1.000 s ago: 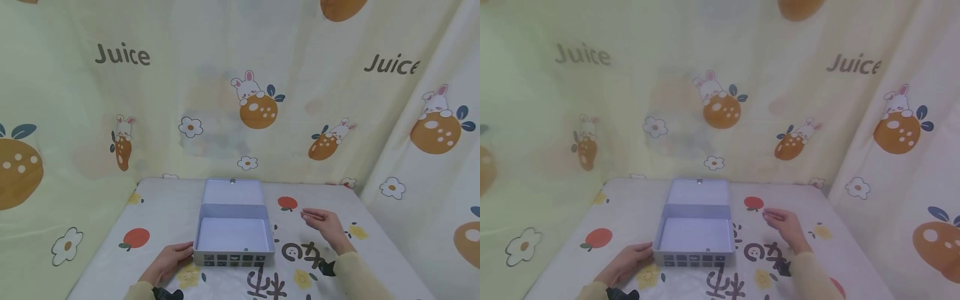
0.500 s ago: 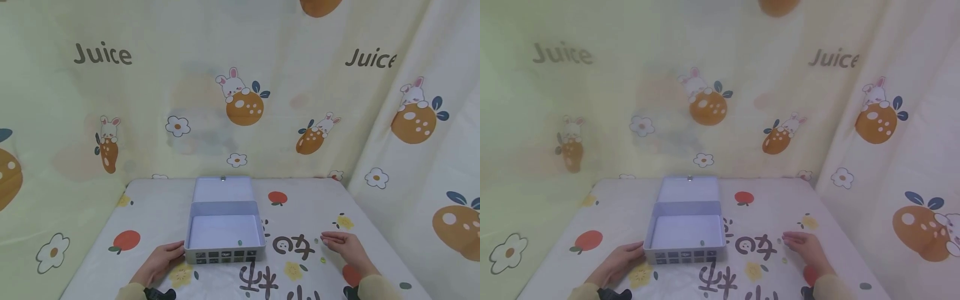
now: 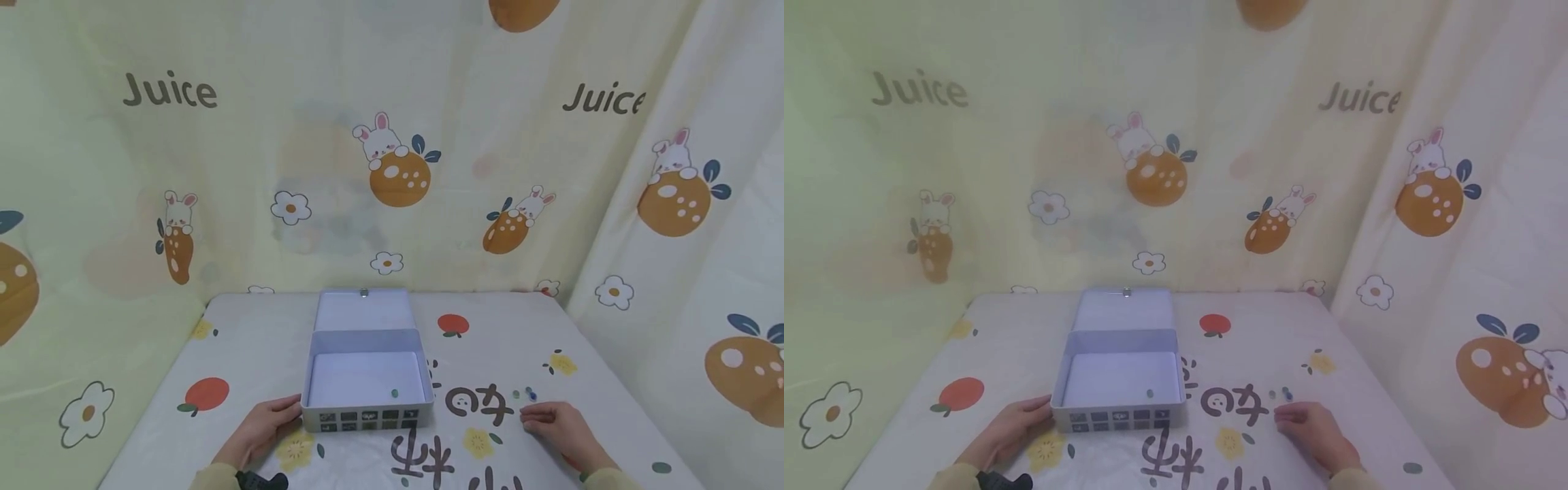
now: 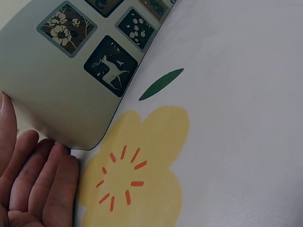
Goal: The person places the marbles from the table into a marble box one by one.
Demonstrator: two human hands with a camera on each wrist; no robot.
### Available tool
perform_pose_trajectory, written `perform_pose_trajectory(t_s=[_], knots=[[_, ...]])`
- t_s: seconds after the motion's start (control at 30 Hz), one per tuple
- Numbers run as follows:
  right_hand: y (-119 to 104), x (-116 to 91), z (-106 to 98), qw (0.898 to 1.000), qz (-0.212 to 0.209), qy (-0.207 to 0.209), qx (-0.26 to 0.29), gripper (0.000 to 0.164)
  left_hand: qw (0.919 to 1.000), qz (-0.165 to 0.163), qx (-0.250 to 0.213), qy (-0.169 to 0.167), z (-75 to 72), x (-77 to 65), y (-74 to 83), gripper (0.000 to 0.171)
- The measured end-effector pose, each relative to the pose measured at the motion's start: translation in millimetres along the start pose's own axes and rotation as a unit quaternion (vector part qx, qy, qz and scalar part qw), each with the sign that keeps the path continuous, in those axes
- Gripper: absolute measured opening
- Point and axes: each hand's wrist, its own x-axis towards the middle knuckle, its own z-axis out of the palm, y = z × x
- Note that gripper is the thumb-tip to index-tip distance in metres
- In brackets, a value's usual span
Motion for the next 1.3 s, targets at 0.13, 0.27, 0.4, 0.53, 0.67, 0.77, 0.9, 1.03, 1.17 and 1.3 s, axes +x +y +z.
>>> perform_pose_trajectory(t_s=[0.13,0.27,0.4,0.53,0.67,0.77,0.9,1.03,1.17,1.3], knots=[[-1,0,1,1.0,0.013,-0.003,-0.004,0.025,0.9999,0.002,-0.014,0.001,0.7,0.4,-2.3,0.051],[1,0,1,0.999,0.026,-0.003,0.046,0.03,0.9995,-0.001,-0.031,0.001,1.6,0.3,-4.3,0.05],[-3,1,-7,0.99,0.03,-0.006,0.136,0.041,0.9993,-0.003,-0.036,0.001,1.5,0.8,-5.0,0.05],[-20,8,-15,0.985,0.002,-0.005,0.171,0.049,0.9995,0.0,-0.031,0.003,0.6,1.2,-4.1,0.049],[-50,19,-12,0.985,-0.039,-0.012,0.168,0.053,0.9996,0.001,-0.027,0.006,0.1,0.9,-2.5,0.048],[-82,24,-3,0.984,-0.078,-0.024,0.159,0.051,0.9996,0.003,-0.027,0.006,0.8,0.3,-1.2,0.049],[-133,33,21,0.979,-0.141,-0.048,0.142,0.045,0.9997,0.007,-0.025,0.003,-0.5,-1.4,-0.4,0.049],[-176,43,50,0.968,-0.187,-0.072,0.148,0.038,0.9998,0.013,-0.015,-0.007,-1.6,-1.7,-2.0,0.052],[-207,49,72,0.964,-0.193,-0.085,0.162,0.034,0.9995,0.023,-0.006,-0.021,-2.6,0.4,-4.1,0.055],[-228,50,85,0.964,-0.188,-0.09,0.163,0.034,0.9995,0.018,-0.01,-0.024,-4.9,2.1,-3.9,0.056]])
